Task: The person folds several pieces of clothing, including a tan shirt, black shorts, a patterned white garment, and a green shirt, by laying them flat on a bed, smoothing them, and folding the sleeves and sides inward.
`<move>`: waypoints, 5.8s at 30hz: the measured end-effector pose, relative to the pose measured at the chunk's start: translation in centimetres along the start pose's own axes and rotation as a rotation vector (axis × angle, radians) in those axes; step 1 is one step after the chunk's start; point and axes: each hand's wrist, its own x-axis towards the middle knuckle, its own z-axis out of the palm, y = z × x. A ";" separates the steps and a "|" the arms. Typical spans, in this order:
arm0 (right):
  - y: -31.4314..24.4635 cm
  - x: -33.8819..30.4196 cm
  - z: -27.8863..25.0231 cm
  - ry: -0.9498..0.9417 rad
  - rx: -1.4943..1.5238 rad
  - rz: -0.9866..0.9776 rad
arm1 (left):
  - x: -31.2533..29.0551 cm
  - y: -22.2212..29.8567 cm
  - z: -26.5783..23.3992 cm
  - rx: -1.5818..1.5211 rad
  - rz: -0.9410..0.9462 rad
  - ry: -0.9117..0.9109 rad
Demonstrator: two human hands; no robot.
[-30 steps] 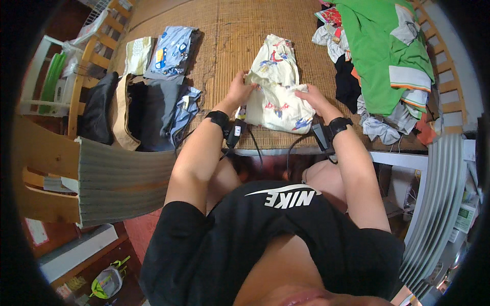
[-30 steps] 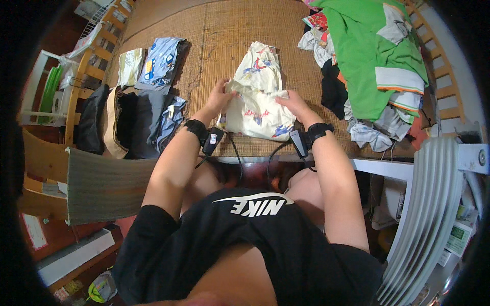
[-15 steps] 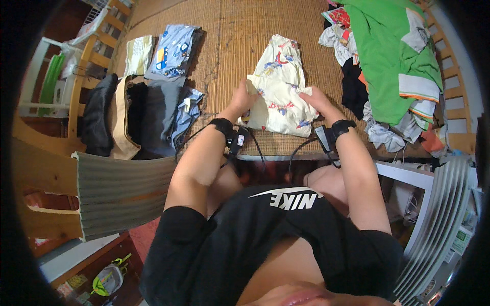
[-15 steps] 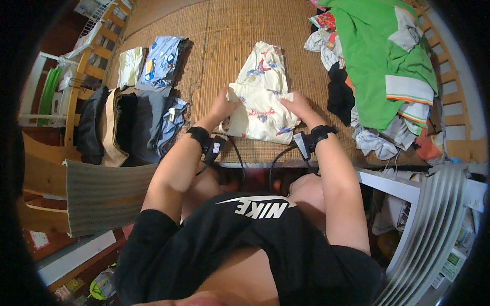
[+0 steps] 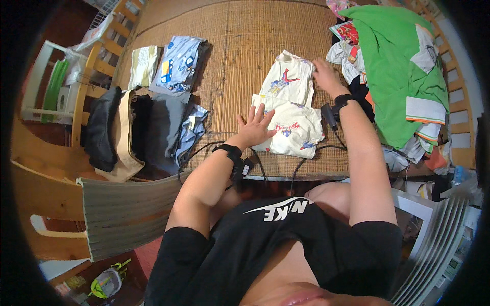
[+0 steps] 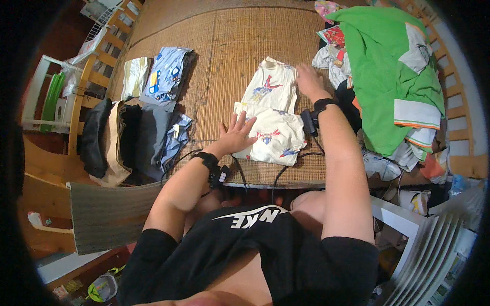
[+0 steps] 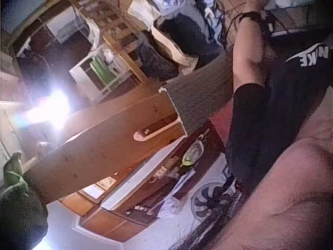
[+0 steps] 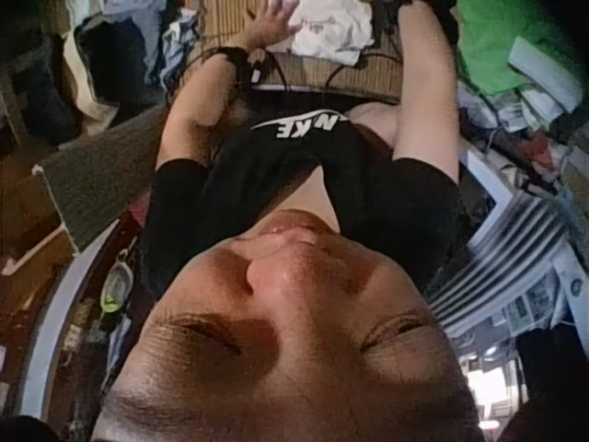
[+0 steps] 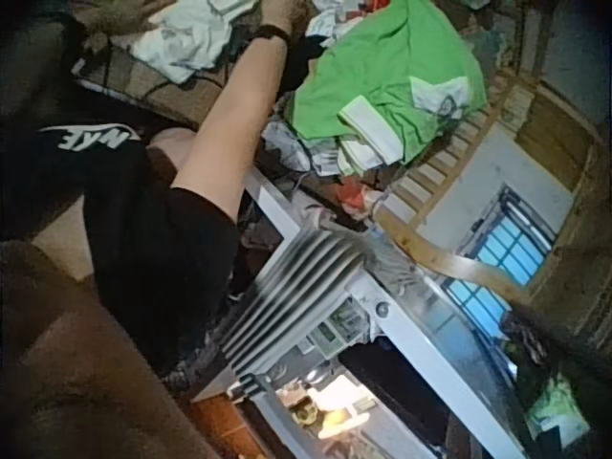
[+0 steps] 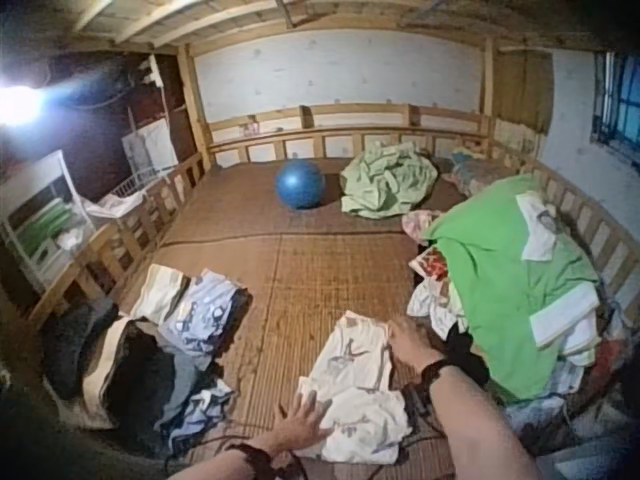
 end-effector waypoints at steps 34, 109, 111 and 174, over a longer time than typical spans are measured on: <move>4.5 3.7 4.2 -0.091 0.835 0.361 | 0.6 0.0 -1.7 -0.066 0.013 -0.183; -8.0 -17.5 0.7 -0.536 0.039 -0.335 | -2.4 1.4 -2.9 0.197 0.401 0.031; -11.0 -17.6 -4.4 -0.678 0.109 -0.346 | -3.6 0.3 -4.6 0.182 0.311 0.000; -4.7 -13.6 1.0 -0.363 0.034 -0.443 | 4.6 0.1 -1.0 -1.385 -0.433 0.008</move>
